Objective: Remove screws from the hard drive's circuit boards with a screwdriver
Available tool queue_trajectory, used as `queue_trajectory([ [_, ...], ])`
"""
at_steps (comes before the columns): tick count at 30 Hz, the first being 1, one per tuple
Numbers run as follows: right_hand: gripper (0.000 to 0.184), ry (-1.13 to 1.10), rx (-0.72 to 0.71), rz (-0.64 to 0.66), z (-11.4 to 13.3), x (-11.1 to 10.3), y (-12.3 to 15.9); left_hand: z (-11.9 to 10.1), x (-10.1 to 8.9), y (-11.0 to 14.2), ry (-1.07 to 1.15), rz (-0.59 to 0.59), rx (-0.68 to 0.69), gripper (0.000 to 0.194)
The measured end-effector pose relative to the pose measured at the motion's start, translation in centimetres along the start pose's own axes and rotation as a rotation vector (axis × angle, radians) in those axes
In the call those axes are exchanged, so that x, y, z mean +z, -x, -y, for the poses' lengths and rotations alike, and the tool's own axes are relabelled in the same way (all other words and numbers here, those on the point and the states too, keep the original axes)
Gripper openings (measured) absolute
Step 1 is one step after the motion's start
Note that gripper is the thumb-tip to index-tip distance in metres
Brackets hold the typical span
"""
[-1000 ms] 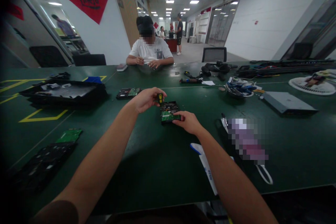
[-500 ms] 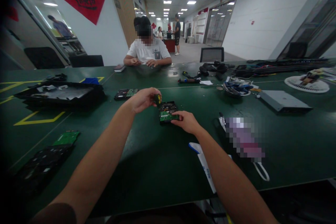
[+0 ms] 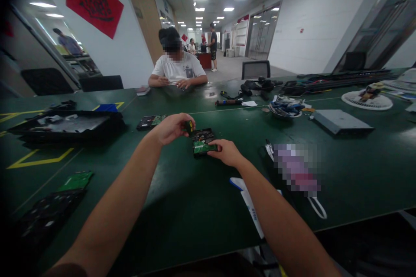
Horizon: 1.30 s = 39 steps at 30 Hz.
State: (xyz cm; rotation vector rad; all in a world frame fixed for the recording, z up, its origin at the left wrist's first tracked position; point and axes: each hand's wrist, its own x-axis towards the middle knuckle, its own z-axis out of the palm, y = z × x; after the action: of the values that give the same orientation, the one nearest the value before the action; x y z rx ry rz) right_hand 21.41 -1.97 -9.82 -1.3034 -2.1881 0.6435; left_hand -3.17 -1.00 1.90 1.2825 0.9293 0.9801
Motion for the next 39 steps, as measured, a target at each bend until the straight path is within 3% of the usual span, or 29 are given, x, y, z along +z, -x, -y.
queue_trajectory([
  [9,0.044,0.000,-0.001,0.002,0.19,-0.21,0.17,0.09,0.55,-0.08,0.075,-0.013,-0.052,0.016],
  [14,0.043,0.012,-0.006,0.010,0.17,-0.21,0.08,0.43,0.17,-0.35,-0.017,-0.072,0.027,0.015],
  [21,0.042,0.010,-0.008,0.001,0.25,-0.14,0.07,-0.22,0.68,0.32,0.104,0.060,-0.086,0.018],
  [28,0.042,0.022,-0.010,0.010,0.15,-0.14,0.03,0.23,0.02,-0.35,0.069,-0.067,-0.047,0.016],
  [34,0.043,0.008,-0.004,0.008,-0.01,0.02,-0.02,0.15,0.08,-0.17,0.108,0.011,-0.069,0.020],
  [39,0.044,0.002,-0.002,0.013,0.14,-0.03,0.02,0.70,-0.05,-0.65,0.117,-0.045,-0.034,0.015],
])
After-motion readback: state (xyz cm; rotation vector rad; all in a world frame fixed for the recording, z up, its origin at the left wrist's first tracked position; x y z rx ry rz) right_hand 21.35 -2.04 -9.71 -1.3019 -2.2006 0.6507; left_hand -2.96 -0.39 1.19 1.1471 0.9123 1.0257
